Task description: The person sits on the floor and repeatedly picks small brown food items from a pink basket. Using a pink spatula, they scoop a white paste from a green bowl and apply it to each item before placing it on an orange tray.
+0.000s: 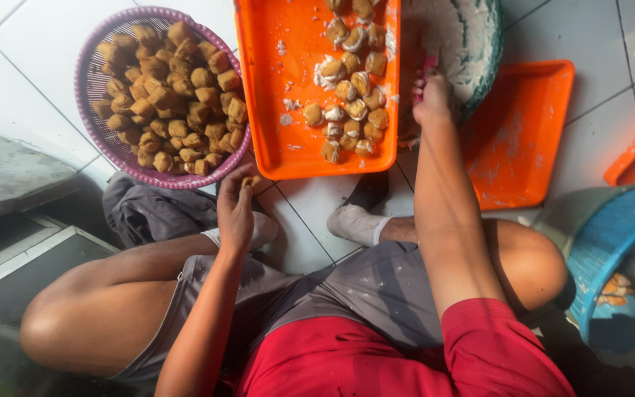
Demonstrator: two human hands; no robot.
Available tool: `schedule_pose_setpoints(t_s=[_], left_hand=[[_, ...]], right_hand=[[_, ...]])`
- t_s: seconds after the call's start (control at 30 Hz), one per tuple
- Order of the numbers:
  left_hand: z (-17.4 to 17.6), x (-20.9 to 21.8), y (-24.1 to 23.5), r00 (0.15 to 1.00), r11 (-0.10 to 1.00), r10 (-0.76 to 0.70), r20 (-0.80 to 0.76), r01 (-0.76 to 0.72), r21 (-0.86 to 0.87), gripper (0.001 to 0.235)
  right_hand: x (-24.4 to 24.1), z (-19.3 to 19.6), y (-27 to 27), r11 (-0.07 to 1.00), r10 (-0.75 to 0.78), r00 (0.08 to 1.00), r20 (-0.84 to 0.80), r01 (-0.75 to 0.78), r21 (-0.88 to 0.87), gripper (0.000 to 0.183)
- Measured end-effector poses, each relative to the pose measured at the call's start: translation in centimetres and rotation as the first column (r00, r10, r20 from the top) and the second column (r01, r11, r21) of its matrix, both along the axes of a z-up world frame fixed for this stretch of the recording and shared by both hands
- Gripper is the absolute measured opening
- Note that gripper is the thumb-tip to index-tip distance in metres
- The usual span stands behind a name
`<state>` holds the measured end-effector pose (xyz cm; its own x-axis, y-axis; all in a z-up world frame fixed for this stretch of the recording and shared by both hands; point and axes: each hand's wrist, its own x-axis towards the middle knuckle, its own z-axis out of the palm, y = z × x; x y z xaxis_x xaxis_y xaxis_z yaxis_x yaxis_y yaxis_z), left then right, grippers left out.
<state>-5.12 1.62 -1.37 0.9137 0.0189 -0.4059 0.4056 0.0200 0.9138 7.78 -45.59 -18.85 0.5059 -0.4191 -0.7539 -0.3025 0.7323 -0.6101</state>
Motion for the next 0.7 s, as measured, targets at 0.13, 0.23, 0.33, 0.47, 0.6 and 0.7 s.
schedule_pose_setpoints(t_s=[0.13,0.23,0.33,0.47,0.6,0.7], left_hand=[[-0.3,-0.7,0.2,0.994,0.989,0.091,-0.059,-0.097,-0.109,0.021],[0.0,-0.8,0.0,0.988,0.973,0.129,-0.09,-0.143,-0.183,0.017],[0.8,0.6,-1.9,0.991,0.97,0.1,-0.085,-0.116,-0.215,0.013],[3.4,2.6,-6.1,0.998,0.978,0.057,0.001,-0.055,-0.202,0.013],[7.6,4.6,-11.5,0.963,0.989,-0.025,0.268,0.063,-0.136,0.016],[11.7,4.4,-15.7,0.967,0.959,0.007,0.254,0.066,-0.276,0.017]], right_hand=[[0.9,1.0,0.1,0.998,0.029,0.982,0.187,-0.041,0.057,0.014],[0.5,5.2,0.6,0.995,0.079,0.959,0.273,-0.094,0.045,0.021],[0.6,11.7,1.3,0.981,0.194,0.922,0.335,-0.19,-0.046,0.021],[0.3,20.9,2.4,0.863,0.504,0.749,0.43,-0.42,-0.281,0.003],[-4.6,29.2,5.6,0.823,0.55,0.708,0.444,-0.548,-0.146,0.021],[-8.9,34.2,8.9,0.761,0.641,0.656,0.398,-0.614,-0.211,0.027]])
